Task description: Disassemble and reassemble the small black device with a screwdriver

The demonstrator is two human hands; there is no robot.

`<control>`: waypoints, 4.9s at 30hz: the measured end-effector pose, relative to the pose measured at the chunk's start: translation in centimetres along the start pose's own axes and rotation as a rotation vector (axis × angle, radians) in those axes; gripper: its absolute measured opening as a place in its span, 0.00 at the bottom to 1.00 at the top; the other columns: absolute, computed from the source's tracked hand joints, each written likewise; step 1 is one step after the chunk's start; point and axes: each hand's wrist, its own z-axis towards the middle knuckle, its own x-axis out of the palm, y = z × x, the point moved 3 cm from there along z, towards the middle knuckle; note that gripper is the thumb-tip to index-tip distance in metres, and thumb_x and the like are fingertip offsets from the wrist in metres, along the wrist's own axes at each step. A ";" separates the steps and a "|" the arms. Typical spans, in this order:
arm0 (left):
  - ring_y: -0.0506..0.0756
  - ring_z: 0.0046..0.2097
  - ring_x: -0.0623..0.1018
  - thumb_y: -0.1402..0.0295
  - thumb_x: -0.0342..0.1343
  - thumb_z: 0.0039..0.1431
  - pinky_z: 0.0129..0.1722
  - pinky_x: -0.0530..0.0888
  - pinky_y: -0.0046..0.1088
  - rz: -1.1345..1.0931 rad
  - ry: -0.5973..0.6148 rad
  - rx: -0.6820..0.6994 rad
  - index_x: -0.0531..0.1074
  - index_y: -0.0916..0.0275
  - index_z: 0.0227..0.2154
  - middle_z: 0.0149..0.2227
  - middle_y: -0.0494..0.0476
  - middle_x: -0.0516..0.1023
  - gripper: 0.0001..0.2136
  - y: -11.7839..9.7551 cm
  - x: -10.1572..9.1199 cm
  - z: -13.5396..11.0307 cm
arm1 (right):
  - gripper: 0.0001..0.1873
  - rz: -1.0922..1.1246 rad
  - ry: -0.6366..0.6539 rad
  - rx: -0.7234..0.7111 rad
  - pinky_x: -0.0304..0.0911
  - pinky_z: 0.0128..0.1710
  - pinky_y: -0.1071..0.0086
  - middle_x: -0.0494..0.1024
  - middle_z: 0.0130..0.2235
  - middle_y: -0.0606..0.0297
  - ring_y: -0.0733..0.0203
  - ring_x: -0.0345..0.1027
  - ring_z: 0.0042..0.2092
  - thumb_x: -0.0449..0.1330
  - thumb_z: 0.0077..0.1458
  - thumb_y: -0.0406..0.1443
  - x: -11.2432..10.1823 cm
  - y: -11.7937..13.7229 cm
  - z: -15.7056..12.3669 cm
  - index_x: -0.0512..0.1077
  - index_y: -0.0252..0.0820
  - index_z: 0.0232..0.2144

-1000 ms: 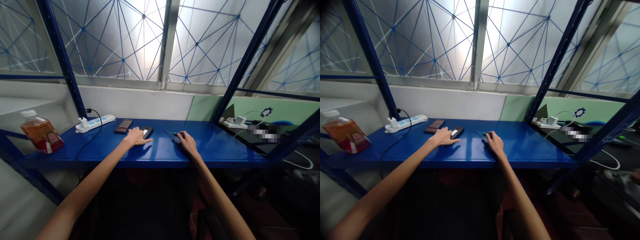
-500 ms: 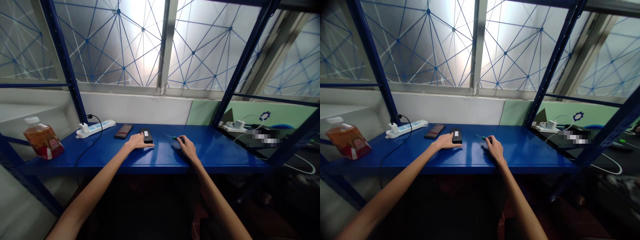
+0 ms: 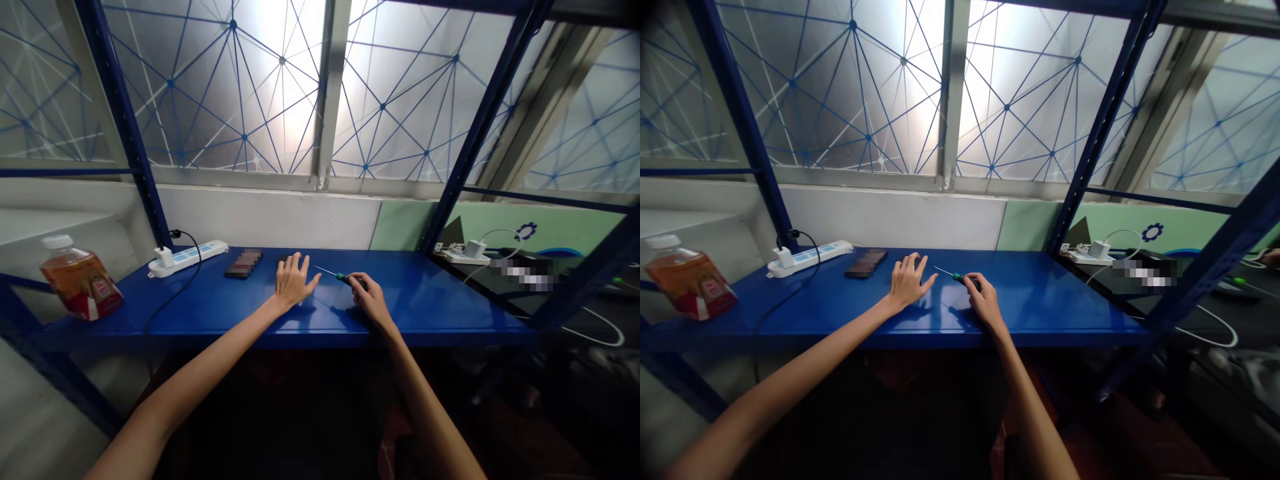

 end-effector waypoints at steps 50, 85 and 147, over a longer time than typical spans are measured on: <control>0.52 0.39 0.78 0.68 0.52 0.67 0.38 0.72 0.26 -0.394 0.000 -0.082 0.80 0.59 0.39 0.43 0.56 0.77 0.10 1.0 0.3 -0.4 | 0.20 0.158 0.078 0.023 0.49 0.19 0.73 0.62 0.22 0.74 0.70 0.53 0.20 0.63 0.52 0.50 -0.1 1.4 -1.2 0.72 0.40 0.37; 0.56 0.44 0.75 0.70 0.57 0.62 0.39 0.70 0.33 -0.267 0.103 0.111 0.82 0.57 0.35 0.39 0.56 0.79 0.07 1.5 1.9 -0.7 | 0.18 0.178 -0.031 -0.031 0.46 0.17 0.74 0.62 0.19 0.74 0.72 0.52 0.18 0.63 0.53 0.48 -0.8 1.1 -1.1 0.72 0.39 0.33; 0.55 0.41 0.78 0.69 0.56 0.62 0.38 0.75 0.30 -0.432 -0.034 0.065 0.79 0.59 0.33 0.37 0.57 0.79 0.07 1.6 1.0 -0.4 | 0.20 0.101 0.015 0.007 0.50 0.19 0.72 0.64 0.18 0.73 0.69 0.54 0.19 0.63 0.51 0.51 -0.6 1.2 -1.2 0.72 0.39 0.31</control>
